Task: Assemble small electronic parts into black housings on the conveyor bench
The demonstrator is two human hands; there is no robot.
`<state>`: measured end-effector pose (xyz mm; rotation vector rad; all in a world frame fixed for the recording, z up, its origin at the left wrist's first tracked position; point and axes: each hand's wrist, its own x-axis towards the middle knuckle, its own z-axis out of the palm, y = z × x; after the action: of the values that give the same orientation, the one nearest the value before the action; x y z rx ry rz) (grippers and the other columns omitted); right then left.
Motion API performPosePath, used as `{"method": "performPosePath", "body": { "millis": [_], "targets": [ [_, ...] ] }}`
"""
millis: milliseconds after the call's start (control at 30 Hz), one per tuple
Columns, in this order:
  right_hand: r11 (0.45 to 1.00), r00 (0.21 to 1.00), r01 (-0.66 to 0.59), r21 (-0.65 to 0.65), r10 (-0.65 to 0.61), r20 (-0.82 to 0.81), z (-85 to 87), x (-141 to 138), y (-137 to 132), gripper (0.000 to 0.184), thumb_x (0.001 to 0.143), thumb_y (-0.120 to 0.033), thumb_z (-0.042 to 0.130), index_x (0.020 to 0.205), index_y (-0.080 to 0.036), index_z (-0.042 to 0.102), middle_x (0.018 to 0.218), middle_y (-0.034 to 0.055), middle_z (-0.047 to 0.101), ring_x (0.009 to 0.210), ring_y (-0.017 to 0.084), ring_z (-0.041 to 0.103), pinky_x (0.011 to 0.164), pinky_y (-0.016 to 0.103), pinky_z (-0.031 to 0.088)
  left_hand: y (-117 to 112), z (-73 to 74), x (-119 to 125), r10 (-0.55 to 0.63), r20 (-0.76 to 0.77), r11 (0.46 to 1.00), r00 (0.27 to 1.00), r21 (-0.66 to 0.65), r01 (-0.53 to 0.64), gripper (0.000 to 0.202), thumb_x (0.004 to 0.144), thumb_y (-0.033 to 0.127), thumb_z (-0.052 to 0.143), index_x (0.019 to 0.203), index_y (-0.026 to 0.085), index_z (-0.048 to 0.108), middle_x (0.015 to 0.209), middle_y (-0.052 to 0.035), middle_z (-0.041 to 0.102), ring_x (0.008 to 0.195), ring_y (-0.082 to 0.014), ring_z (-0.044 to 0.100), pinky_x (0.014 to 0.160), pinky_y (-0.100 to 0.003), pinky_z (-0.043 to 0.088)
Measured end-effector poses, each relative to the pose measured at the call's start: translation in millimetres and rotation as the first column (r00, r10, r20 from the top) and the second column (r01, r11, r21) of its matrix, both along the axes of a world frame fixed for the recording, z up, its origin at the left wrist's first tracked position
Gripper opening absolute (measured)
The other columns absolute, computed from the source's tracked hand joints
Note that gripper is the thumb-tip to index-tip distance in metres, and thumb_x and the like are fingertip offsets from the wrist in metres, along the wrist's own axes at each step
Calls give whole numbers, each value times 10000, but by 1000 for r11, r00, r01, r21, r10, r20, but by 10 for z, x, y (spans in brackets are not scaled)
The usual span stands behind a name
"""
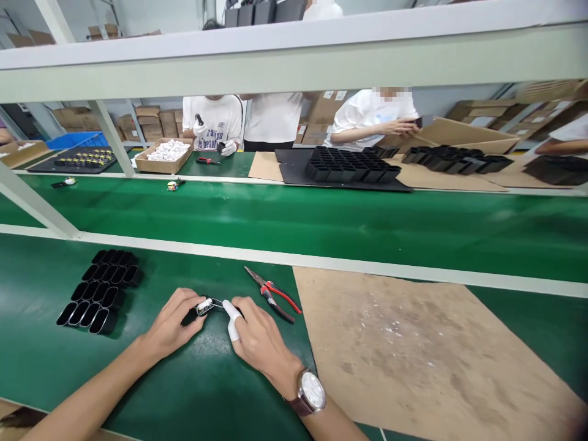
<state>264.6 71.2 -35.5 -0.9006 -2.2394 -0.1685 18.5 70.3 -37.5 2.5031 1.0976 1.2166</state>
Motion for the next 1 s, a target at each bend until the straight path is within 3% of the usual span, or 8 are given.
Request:
{"method": "performPosePath", "body": {
  "millis": [533,767,1000],
  "targets": [
    [1000,993,28,-4,-27,114,-32,-99,-110,276,875,27,431,868,-179,613,1078,171,619,907,272,559,647,375,541,-9,-62,-32,-6,-74,1000,997,4,6,475,975,95,677,1417,223,563,1106,-102,682,1024,-248,672,899,-393,585],
    [997,992,73,24,-75,101,-4,-6,-30,302,871,33,433,963,-163,643,1075,155,629,887,260,553,653,374,540,19,-23,-30,56,-50,998,997,20,-55,420,970,96,683,1358,227,592,1089,-90,693,995,-230,676,879,-378,583],
    [987,970,161,-22,-154,185,-115,62,113,339,846,40,497,1107,-104,660,1002,145,621,840,270,543,676,410,522,9,8,-24,72,30,992,997,-111,-68,285,961,152,691,1231,210,621,1070,-87,705,984,-219,698,856,-343,593]
  ]
}}
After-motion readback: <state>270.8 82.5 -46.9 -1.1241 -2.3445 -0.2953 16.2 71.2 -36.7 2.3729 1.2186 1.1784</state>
